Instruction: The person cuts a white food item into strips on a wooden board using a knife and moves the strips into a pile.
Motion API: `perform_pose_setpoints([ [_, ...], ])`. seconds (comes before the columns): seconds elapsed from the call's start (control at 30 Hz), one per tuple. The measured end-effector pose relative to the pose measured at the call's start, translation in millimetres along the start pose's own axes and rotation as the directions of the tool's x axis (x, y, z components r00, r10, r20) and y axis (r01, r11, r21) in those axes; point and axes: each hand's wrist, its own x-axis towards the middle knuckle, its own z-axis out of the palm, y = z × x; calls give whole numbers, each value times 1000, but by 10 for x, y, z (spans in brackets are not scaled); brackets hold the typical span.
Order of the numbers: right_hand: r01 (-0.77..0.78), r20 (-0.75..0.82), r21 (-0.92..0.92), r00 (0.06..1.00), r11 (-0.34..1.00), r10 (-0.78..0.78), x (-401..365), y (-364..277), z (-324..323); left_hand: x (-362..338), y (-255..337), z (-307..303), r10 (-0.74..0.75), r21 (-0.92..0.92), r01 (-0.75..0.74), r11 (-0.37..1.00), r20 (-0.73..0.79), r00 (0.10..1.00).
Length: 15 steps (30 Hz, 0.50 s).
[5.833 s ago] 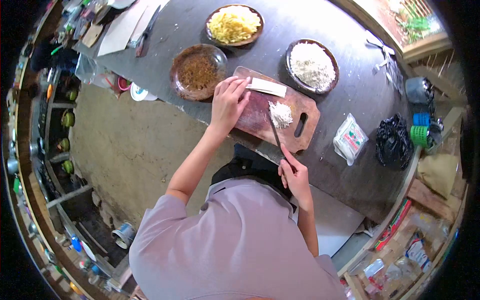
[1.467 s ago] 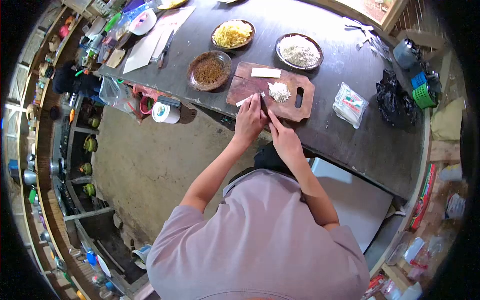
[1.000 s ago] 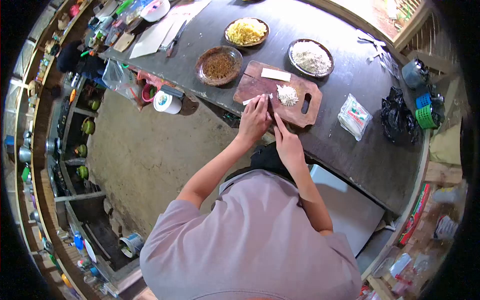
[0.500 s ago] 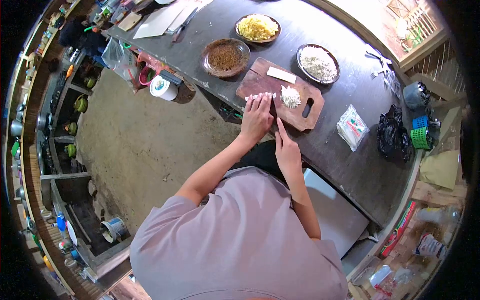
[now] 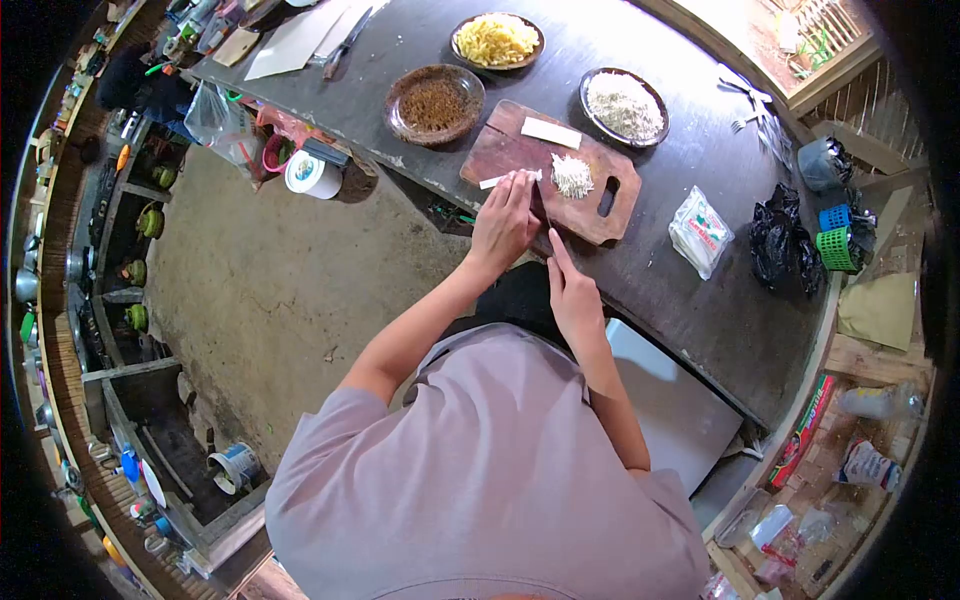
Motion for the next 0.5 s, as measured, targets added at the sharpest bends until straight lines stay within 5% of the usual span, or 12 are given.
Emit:
perform_pose_setpoints([
  [0.1, 71, -53, 43, 996, 997, -68, 92, 34, 42, -21, 26, 19, -8, -6, 8, 1000, -9, 1000],
  [0.23, -24, 6, 28, 1000, 999, 24, 469, -82, 90, -2, 18, -6, 0, 17, 0, 1000, -8, 1000],
  [0.5, -14, -14, 68, 1000, 998, 15, 29, 42, 24, -21, 26, 11, 39, 51, -39, 998, 2, 999],
])
